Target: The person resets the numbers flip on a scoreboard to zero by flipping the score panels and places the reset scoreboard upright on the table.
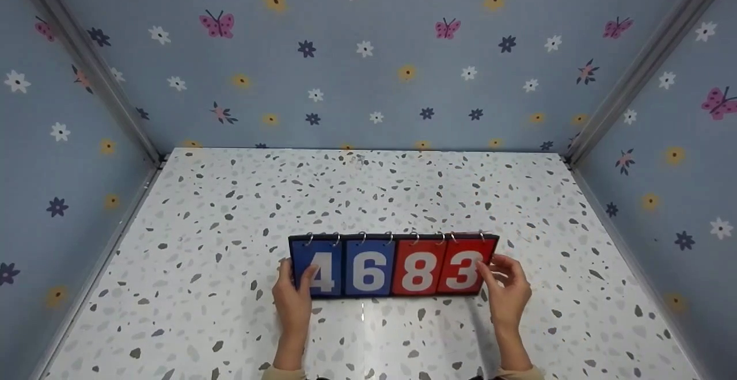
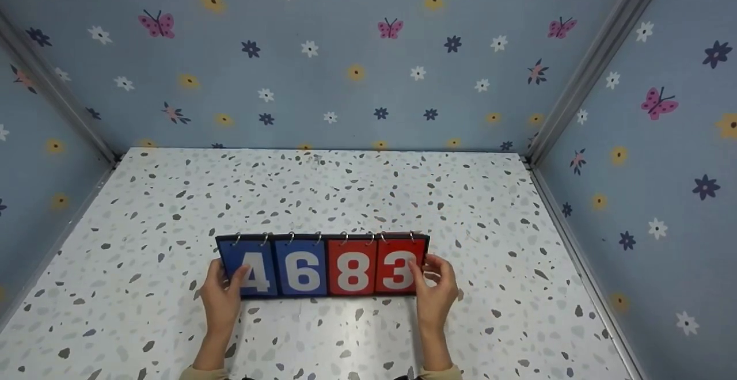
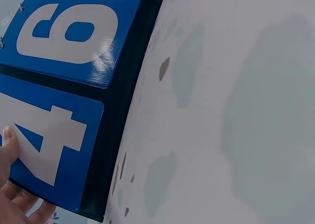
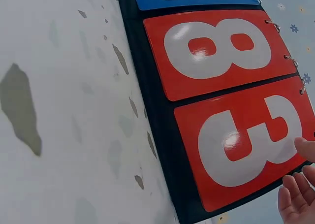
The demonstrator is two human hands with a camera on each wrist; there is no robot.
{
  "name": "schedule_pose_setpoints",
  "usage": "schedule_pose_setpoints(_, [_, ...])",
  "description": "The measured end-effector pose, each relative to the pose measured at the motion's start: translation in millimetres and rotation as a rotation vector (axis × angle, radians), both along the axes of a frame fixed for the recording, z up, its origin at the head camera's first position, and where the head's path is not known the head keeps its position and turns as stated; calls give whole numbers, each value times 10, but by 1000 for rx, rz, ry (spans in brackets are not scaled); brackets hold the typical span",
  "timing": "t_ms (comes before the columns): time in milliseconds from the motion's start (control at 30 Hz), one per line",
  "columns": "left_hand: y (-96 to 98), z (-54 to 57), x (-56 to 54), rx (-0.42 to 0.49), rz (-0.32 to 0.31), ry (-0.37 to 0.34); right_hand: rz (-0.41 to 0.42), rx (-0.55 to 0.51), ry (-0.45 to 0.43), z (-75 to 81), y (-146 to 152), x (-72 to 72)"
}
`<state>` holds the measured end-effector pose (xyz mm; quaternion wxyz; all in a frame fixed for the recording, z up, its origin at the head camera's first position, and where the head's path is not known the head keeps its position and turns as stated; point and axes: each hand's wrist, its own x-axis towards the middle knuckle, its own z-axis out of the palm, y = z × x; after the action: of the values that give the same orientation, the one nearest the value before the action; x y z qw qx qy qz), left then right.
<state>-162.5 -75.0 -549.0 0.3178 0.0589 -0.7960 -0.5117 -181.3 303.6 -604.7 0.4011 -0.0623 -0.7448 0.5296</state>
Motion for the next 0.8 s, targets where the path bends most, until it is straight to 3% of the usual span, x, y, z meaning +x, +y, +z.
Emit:
schedule_pose_setpoints(200, [4, -3, -6, -8, 5, 8, -122, 103, -76, -16, -99, 17])
schedule_pose_setpoints(233, [4, -2, -6, -6, 3, 9, -97, 82, -64, 87, -144, 71])
schedule_pose_setpoints(267, [3, 0, -6, -6, 3, 8, -109, 91, -73, 87, -154, 71])
schedule_pose_setpoints(433, [-1, 3, -4, -5, 4, 2, -124, 93, -87, 66, -157, 54])
schedule_pose_setpoints(467, [-2, -1, -4, -5, 6, 2, -161, 120, -111, -43, -117, -3])
schedule_pose_setpoints(500, [-3, -4, -2, -5, 6, 3, -160, 111, -115, -51, -109, -9])
schedule_pose_setpoints(800, [-1, -33, -7, -4, -6, 34, -138, 61, -211, -49, -30, -32])
